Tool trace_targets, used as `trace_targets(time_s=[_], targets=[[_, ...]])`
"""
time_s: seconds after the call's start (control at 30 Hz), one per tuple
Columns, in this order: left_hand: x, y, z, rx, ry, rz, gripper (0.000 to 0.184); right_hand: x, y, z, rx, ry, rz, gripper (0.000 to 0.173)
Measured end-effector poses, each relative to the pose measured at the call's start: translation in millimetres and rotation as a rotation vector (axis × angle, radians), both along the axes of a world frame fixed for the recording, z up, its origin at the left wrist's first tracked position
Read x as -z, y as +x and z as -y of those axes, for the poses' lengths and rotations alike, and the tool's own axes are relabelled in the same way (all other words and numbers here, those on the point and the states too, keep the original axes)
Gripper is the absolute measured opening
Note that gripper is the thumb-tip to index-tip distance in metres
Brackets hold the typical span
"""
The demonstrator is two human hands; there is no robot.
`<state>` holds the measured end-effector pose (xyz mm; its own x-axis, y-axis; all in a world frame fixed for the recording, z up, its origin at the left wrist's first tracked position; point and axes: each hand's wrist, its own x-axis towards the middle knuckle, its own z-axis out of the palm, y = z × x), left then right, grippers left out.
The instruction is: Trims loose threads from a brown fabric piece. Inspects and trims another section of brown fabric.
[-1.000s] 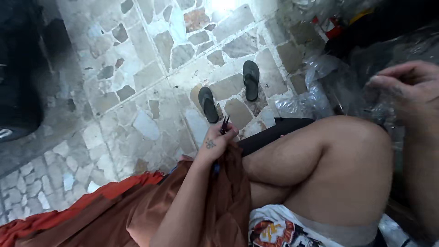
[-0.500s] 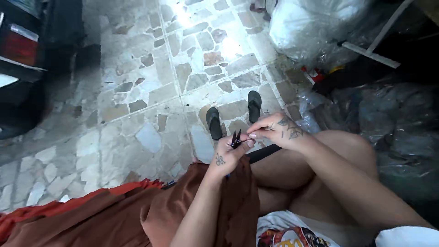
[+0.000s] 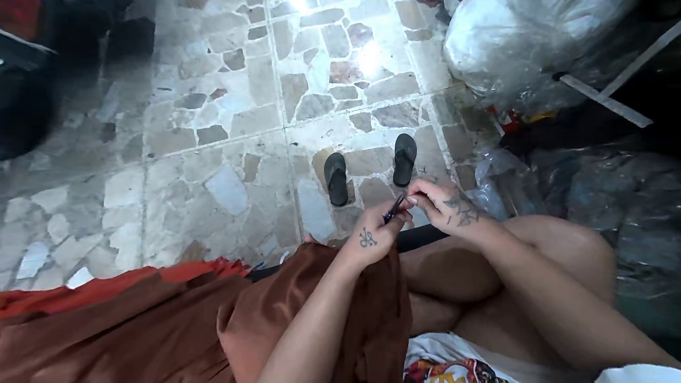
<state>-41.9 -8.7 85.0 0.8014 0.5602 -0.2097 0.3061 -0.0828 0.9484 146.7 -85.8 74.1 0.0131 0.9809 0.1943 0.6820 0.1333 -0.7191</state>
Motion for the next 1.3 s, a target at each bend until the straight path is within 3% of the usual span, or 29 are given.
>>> trace_targets(time_s=[0.1,0.17,0.23,0.3,0.4,0.47,0.6,0.7,0.93,1.0,1.07,1.1,1.13,1.17,1.2,1.23,1.27,1.3], targets=[[3,4,-3,-0.027,-0.002,-0.011,0.031,-11,19,-2,0.034,0.016,0.037,0.011],[8,5,-7,-0.034,0.019,-0.024,0.032,-39,56,13,0.114,-0.012,0.095,0.013],[13,5,-9,-0.060,0.054,-0.046,0.031,-70,111,51,0.261,-0.081,0.125,0.019],[17,2,-10,-0.070,0.104,-0.089,0.031,-78,167,100,0.483,-0.148,0.084,0.023],[21,2,-11,-0.051,0.182,-0.145,0.030,-38,215,156,0.851,-0.256,-0.039,0.027],[26,5,-11,-0.013,0.225,-0.161,0.030,20,227,194,1.114,-0.503,-0.176,0.035],[35,6,-11,0.002,0.190,-0.190,0.030,165,213,328,1.479,-0.886,-0.503,0.040],[36,5,-11,-0.026,0.136,-0.238,0.030,214,170,402,1.652,-1.035,-0.763,0.041],[44,18,-11,0.033,0.092,-0.349,0.030,229,128,482,1.776,-1.130,-0.837,0.048],[45,19,-9,0.036,0.099,-0.383,0.030,240,130,495,1.861,-1.056,-0.790,0.049],[44,19,-6,0.033,0.111,-0.410,0.029,249,121,495,2.055,-0.857,-0.565,0.045],[44,18,-5,0.025,0.112,-0.422,0.029,237,118,480,2.136,-0.808,-0.371,0.041],[44,17,-5,0.018,0.110,-0.434,0.029,201,125,456,2.176,-0.860,-0.319,0.038],[44,15,-5,0.017,0.108,-0.447,0.030,131,154,438,1.949,-1.160,-0.746,0.044],[44,13,-7,0.016,0.110,-0.455,0.030,103,169,422,1.903,-1.229,-0.836,0.044],[44,11,-8,0.015,0.116,-0.459,0.031,101,172,418,1.865,-1.182,-0.828,0.044],[44,10,-8,0.011,0.121,-0.456,0.031,126,164,426,1.830,-1.033,-0.715,0.043],[44,9,-7,0.003,0.124,-0.452,0.031,191,142,436,1.938,-0.657,-0.360,0.037]])
